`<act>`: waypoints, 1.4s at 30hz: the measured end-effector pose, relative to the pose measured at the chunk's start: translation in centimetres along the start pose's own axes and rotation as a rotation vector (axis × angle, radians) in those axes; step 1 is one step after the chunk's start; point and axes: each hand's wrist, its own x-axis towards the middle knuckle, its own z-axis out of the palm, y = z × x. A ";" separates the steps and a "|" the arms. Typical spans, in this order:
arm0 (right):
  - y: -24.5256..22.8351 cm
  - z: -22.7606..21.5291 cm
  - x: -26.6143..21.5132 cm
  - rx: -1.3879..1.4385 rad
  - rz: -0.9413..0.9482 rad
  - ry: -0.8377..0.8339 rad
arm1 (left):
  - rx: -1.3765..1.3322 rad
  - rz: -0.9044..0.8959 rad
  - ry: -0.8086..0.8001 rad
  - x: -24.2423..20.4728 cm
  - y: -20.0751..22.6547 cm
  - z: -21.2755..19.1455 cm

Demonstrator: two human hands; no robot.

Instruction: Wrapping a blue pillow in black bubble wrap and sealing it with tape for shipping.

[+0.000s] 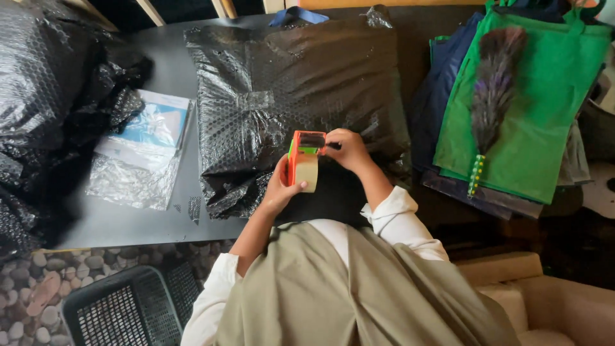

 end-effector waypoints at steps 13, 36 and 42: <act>-11.2 -5.6 -3.0 0.457 -0.003 0.129 | 0.030 -0.008 -0.025 -4.2 4.6 2.3; -18.4 -8.0 -5.5 0.207 -0.291 -0.057 | 0.404 0.081 0.083 -13.7 10.8 3.2; -18.5 -7.7 -6.0 0.194 -0.276 -0.004 | 0.491 0.084 0.095 -14.2 11.2 3.5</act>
